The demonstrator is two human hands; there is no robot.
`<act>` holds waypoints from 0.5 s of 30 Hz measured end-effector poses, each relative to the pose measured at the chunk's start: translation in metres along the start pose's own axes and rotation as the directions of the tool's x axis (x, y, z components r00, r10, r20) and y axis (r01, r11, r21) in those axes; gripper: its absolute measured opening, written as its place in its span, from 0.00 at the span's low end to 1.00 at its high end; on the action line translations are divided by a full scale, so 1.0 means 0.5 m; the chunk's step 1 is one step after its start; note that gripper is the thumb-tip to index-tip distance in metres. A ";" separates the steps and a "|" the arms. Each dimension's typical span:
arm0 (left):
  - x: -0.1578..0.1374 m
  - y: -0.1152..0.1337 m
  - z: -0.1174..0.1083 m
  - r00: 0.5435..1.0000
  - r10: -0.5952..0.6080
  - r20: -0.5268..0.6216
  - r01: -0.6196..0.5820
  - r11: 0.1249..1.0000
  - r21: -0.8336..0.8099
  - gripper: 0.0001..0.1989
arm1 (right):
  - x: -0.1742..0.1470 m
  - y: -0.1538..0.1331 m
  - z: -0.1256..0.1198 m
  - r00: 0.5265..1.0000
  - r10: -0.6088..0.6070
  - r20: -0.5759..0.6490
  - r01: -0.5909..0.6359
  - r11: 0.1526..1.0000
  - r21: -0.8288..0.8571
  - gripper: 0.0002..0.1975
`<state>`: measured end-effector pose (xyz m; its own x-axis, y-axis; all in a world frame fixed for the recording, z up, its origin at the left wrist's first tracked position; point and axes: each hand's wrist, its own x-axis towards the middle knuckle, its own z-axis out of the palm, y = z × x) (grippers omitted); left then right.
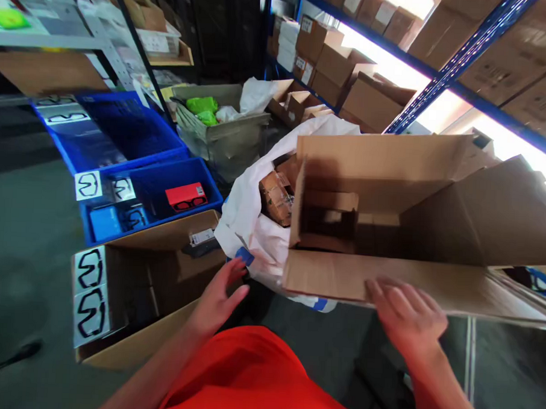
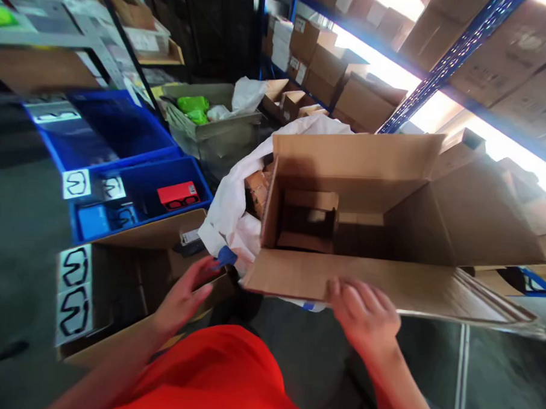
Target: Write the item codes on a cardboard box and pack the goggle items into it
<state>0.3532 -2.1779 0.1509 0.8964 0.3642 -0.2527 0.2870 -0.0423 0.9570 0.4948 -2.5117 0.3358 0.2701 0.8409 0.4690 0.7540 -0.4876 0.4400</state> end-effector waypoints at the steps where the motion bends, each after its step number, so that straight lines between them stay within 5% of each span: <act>1: 0.022 0.060 0.023 0.996 0.082 0.034 -0.082 0.997 0.002 0.53 | -0.002 -0.035 -0.002 0.999 -0.015 -0.051 0.018 0.998 0.065 0.11; 2: 0.040 0.109 0.043 0.992 0.112 0.056 -0.114 0.993 0.028 0.57 | -0.009 -0.071 0.000 0.996 -0.007 -0.090 0.019 0.991 0.130 0.10; 4: 0.063 0.160 0.069 0.980 0.197 0.039 -0.201 0.966 0.165 0.46 | -0.036 -0.140 0.018 0.992 0.066 -0.112 -0.036 0.968 0.247 0.10; 6: 0.070 0.149 0.079 0.985 0.171 0.000 -0.162 0.932 0.325 0.30 | -0.074 -0.194 0.038 0.984 0.179 -0.024 -0.160 0.929 0.334 0.13; 8: 0.063 0.100 0.080 0.996 0.021 -0.086 0.013 0.926 0.378 0.23 | -0.107 -0.219 0.046 0.944 0.234 0.231 -0.313 0.857 0.409 0.13; 11: 0.040 0.023 0.083 0.982 -0.033 -0.186 0.089 0.949 0.301 0.24 | -0.124 -0.183 0.031 0.749 -0.005 0.662 -0.497 0.656 0.568 0.15; 13: 0.020 -0.003 0.087 0.974 0.077 -0.212 -0.012 0.956 0.292 0.24 | -0.112 -0.127 0.026 0.625 -0.190 0.757 -0.624 0.461 0.631 0.18; 15: -0.003 -0.005 0.089 0.968 0.152 -0.198 -0.081 0.941 0.328 0.25 | -0.093 -0.073 0.046 0.558 -0.231 0.797 -0.732 0.315 0.604 0.22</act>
<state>0.3660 -2.2196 0.1423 0.8451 0.5300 -0.0707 0.3082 -0.3749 0.8743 0.4685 -2.5277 0.2807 0.4537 0.7690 -0.4504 0.4011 -0.6275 -0.6674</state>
